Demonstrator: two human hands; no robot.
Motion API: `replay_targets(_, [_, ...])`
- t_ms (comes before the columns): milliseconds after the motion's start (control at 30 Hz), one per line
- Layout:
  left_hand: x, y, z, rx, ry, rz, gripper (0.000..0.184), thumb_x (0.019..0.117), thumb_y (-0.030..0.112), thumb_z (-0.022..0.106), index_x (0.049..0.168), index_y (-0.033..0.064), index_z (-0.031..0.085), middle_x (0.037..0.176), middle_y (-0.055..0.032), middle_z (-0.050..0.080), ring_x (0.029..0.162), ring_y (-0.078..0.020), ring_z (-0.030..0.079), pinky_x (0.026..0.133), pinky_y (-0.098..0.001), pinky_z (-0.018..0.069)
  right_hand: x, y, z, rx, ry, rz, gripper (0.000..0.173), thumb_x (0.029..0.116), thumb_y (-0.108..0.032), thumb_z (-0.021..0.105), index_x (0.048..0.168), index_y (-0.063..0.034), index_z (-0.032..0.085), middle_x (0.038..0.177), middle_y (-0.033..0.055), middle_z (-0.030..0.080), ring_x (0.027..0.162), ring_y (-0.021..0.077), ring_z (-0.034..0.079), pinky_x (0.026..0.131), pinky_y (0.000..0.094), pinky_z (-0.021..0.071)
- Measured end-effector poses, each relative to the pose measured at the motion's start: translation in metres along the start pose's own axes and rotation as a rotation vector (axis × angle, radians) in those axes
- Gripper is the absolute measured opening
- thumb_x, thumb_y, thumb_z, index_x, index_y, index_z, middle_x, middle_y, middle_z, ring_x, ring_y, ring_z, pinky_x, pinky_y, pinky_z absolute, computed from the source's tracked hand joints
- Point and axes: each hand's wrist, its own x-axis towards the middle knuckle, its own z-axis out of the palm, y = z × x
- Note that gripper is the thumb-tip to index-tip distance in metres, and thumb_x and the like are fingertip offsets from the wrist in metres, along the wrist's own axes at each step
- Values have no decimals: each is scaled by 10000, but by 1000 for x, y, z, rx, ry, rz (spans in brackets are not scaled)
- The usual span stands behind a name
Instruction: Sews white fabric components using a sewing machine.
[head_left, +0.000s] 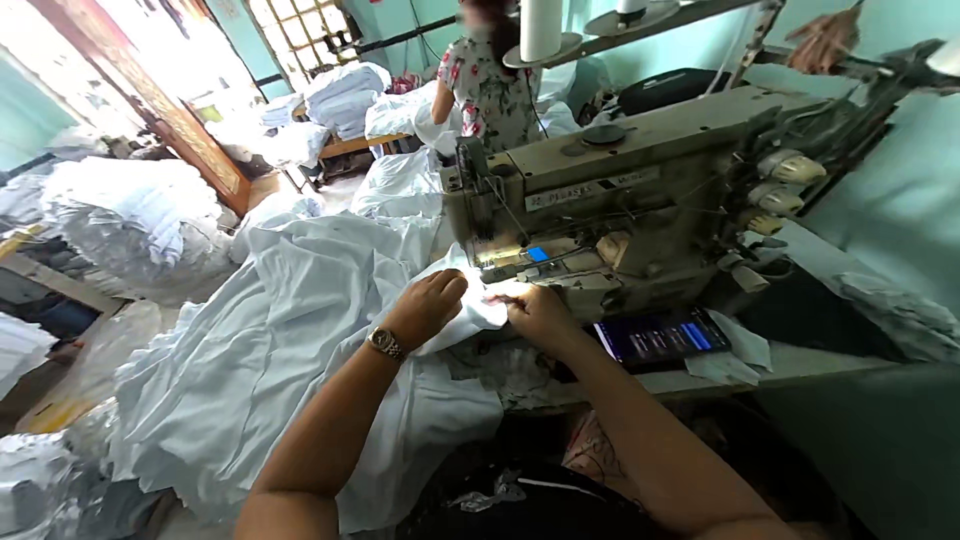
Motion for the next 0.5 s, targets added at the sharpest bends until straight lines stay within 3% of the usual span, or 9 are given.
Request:
replay_targets(67, [-3,2,-18,39,55,-34,133,958,37,633,1067,-11,693,1138,-177,694,1059,-311,702,895,-447,595,1,-1,-1,-9,-30,27,321,961,-79,487,1095,-91,778,1080,83,753,1023,216,706,914,487,549])
replay_targets(133, [-9,4,-34,144,251,-11,153,956,55,636,1070,-9,716,1073,-189,714,981,-317,725,826,-443,610,1,-5,-4,-26,-54,72,256,968,-90,521,1039,-27,759,1038,145,733,986,282,696,881,538,535])
replay_targets(233, [-2,17,-53,341,491,112,103,978,117,619,1005,42,683,945,-151,699,800,-277,685,687,-388,565,6,-7,-4,4,-45,111,188,971,-196,652,980,-42,760,996,121,725,920,260,692,847,535,548])
replay_targets(300, [-1,26,-55,369,422,167,84,963,81,615,1000,45,682,917,-146,675,759,-286,653,648,-400,537,-4,-14,-7,92,-62,106,226,945,-270,717,893,-51,740,864,85,685,785,200,640,744,468,532])
replay_targets(333, [-1,27,-57,355,355,181,87,967,74,609,1011,51,681,925,-141,670,779,-290,652,667,-410,536,-13,-21,-12,141,-80,46,247,930,-300,731,911,-54,749,825,63,679,728,152,616,695,402,533])
replay_targets(400, [2,29,-61,209,204,169,147,960,91,608,1059,68,714,984,-120,688,872,-277,669,741,-418,550,-35,-35,-24,208,-152,-141,250,926,-297,744,965,-49,751,889,47,703,710,75,601,662,262,531])
replay_targets(500, [10,41,-62,-227,-208,96,321,932,104,611,1241,89,699,1217,-66,690,1049,-178,681,897,-369,584,-57,-46,-28,190,-239,-381,230,969,-304,701,974,-78,744,991,55,711,751,48,601,684,197,521])
